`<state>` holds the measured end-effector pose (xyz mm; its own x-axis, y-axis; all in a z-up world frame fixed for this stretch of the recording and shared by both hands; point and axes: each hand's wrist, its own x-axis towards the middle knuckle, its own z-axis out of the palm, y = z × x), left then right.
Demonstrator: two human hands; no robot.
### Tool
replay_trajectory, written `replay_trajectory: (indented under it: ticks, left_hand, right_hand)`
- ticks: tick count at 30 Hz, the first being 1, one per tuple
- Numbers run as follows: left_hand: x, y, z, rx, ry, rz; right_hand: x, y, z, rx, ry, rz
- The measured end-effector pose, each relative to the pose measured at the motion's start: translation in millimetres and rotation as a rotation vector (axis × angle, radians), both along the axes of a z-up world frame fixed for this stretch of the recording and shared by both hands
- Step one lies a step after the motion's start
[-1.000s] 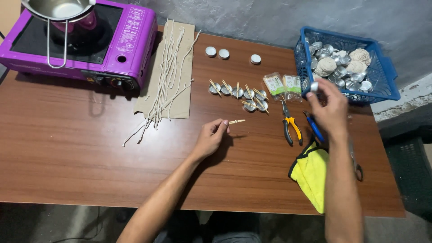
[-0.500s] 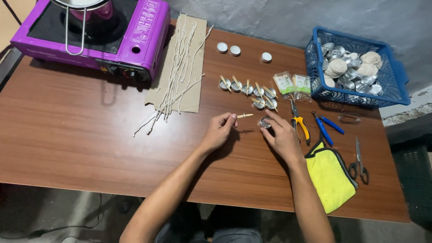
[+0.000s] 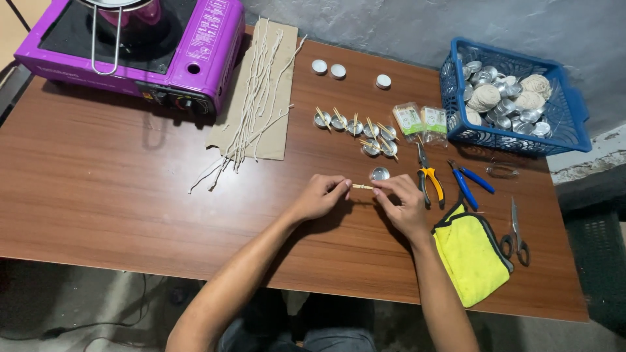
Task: Assembling candle wicks into wooden holders using pliers and scissors at a workshop table.
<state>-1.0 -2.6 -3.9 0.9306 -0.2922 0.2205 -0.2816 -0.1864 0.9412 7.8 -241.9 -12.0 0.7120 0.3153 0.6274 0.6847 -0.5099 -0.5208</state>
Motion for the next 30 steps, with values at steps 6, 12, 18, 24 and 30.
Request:
replay_trajectory:
  ticks: [6, 12, 18, 24, 30]
  left_hand:
    - [-2.1, 0.6, 2.6, 0.007, 0.010, -0.009]
    - [-4.1, 2.8, 14.2, -0.129, 0.115, 0.099]
    - [-7.0, 5.2, 19.0, -0.112, 0.112, 0.098]
    - [0.6, 3.4, 4.2, -0.114, 0.105, 0.101]
    - [5.4, 1.5, -10.3, -0.119, 0.104, 0.096]
  right_hand:
    - [-3.8, -1.2, 5.8, -0.032, 0.009, 0.011]
    - [-3.3, -14.5, 13.8, -0.007, 0.052, -0.195]
    - [2.8, -29.5, 0.2, -0.016, 0.147, -0.343]
    - [1.8, -24.6, 0.7, -0.059, 0.185, -0.372]
    - [2.9, -24.5, -2.6, -0.088, 0.192, -0.386]
